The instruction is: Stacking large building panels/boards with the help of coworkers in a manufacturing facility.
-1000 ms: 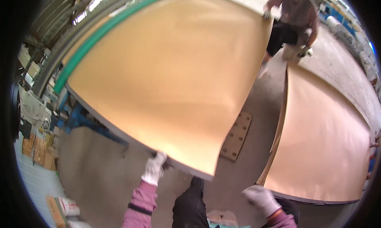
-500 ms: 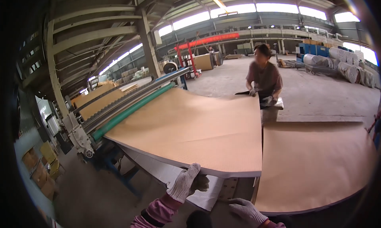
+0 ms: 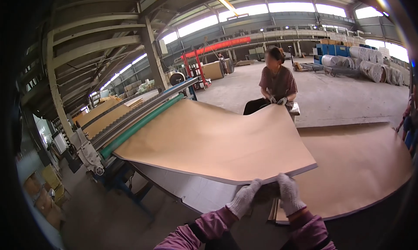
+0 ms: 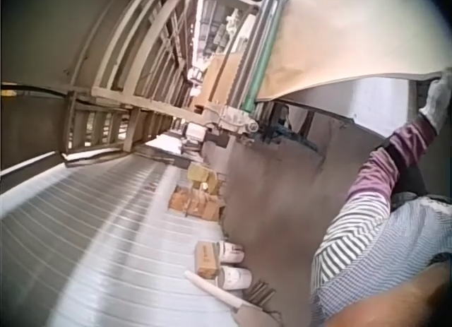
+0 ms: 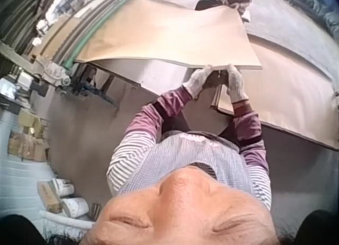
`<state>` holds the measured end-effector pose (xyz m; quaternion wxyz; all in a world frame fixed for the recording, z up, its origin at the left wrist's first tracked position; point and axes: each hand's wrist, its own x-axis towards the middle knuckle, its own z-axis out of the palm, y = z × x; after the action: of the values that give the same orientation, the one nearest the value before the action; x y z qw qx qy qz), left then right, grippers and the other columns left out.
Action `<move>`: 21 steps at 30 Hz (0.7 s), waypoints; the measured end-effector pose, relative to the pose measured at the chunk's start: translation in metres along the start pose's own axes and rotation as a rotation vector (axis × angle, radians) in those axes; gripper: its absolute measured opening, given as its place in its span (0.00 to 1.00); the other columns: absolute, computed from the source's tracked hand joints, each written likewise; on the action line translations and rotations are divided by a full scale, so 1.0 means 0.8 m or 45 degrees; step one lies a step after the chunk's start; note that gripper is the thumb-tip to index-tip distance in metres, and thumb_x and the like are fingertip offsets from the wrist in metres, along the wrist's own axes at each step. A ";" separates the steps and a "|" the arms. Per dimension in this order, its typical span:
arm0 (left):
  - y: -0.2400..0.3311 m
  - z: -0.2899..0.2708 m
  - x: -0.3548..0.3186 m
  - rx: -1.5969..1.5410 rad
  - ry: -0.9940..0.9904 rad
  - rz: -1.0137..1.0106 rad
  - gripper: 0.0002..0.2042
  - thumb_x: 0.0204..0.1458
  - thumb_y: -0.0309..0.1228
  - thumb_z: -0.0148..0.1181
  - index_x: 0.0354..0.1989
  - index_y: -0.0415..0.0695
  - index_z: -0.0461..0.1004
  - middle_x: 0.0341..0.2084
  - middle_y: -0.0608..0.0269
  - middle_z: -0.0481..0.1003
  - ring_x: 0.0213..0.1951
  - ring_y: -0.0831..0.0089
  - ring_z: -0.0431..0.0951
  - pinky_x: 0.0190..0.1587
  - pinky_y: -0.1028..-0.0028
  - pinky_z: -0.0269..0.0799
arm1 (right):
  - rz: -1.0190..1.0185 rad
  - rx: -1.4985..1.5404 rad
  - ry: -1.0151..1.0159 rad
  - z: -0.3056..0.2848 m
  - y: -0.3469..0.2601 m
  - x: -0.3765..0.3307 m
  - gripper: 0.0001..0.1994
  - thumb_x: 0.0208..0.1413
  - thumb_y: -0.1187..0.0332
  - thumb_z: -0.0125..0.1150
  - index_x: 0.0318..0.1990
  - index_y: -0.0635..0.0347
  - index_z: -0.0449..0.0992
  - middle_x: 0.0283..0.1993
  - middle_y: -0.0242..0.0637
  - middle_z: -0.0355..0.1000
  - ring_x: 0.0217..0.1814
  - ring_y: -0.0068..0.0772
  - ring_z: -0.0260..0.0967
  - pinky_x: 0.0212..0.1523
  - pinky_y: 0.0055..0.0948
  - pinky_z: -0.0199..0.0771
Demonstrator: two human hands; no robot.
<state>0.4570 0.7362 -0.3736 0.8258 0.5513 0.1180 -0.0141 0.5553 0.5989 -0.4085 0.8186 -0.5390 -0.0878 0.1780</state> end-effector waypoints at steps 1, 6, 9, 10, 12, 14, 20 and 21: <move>-0.001 0.001 -0.007 0.118 0.016 0.046 0.23 0.63 0.43 0.43 0.53 0.32 0.67 0.45 0.59 0.73 0.50 0.75 0.70 0.56 0.78 0.64 | 0.016 -0.003 0.010 -0.012 -0.003 -0.004 0.16 0.58 0.57 0.51 0.38 0.63 0.75 0.33 0.36 0.74 0.32 0.28 0.72 0.36 0.26 0.75; -0.031 -0.099 0.023 -0.212 0.182 0.007 0.25 0.59 0.52 0.46 0.46 0.39 0.72 0.36 0.57 0.76 0.39 0.63 0.78 0.42 0.62 0.76 | -0.042 -0.344 0.070 -0.068 -0.044 -0.033 0.18 0.57 0.57 0.47 0.25 0.62 0.71 0.19 0.34 0.67 0.19 0.26 0.65 0.19 0.24 0.63; -0.023 -0.148 0.015 -0.381 0.068 -0.034 0.23 0.58 0.51 0.47 0.40 0.40 0.73 0.26 0.54 0.77 0.29 0.56 0.79 0.32 0.55 0.78 | -0.062 -0.494 0.070 -0.059 -0.075 -0.050 0.17 0.57 0.57 0.49 0.24 0.61 0.71 0.18 0.34 0.66 0.20 0.26 0.65 0.19 0.24 0.63; -0.013 -0.138 0.013 -0.368 0.054 -0.085 0.22 0.58 0.49 0.46 0.39 0.39 0.73 0.24 0.53 0.77 0.27 0.55 0.79 0.31 0.55 0.78 | -0.059 -0.485 0.105 -0.061 -0.079 -0.051 0.16 0.57 0.58 0.49 0.24 0.61 0.71 0.19 0.34 0.66 0.20 0.26 0.66 0.19 0.25 0.64; -0.008 -0.107 0.015 -0.379 0.050 -0.141 0.21 0.59 0.48 0.45 0.39 0.38 0.72 0.23 0.51 0.77 0.24 0.54 0.78 0.30 0.55 0.78 | -0.040 -0.389 0.215 -0.078 -0.083 -0.056 0.17 0.58 0.56 0.50 0.27 0.62 0.71 0.21 0.34 0.67 0.20 0.26 0.66 0.19 0.25 0.66; -0.006 -0.087 0.020 -0.343 -0.024 -0.119 0.20 0.61 0.45 0.45 0.40 0.38 0.72 0.25 0.51 0.77 0.24 0.56 0.79 0.30 0.56 0.79 | -0.044 -0.279 0.274 -0.083 -0.079 -0.063 0.18 0.59 0.55 0.51 0.29 0.62 0.72 0.24 0.34 0.69 0.21 0.26 0.67 0.20 0.25 0.67; -0.009 0.007 0.012 -0.074 -0.157 -0.024 0.22 0.62 0.46 0.43 0.42 0.36 0.71 0.32 0.52 0.76 0.32 0.62 0.78 0.36 0.63 0.78 | 0.260 0.172 -0.080 -0.028 -0.022 -0.081 0.23 0.60 0.47 0.49 0.37 0.62 0.73 0.27 0.33 0.70 0.23 0.24 0.69 0.20 0.23 0.69; -0.012 0.018 0.009 -0.149 -0.181 -0.041 0.22 0.62 0.45 0.43 0.45 0.36 0.71 0.34 0.52 0.76 0.33 0.63 0.79 0.37 0.64 0.78 | 0.265 0.172 -0.111 -0.019 -0.019 -0.075 0.23 0.60 0.47 0.49 0.37 0.62 0.73 0.27 0.33 0.70 0.23 0.24 0.69 0.20 0.23 0.69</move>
<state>0.4652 0.7202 -0.3785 0.8625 0.4978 0.0684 -0.0595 0.5078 0.5574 -0.3978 0.8255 -0.4807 -0.0547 0.2905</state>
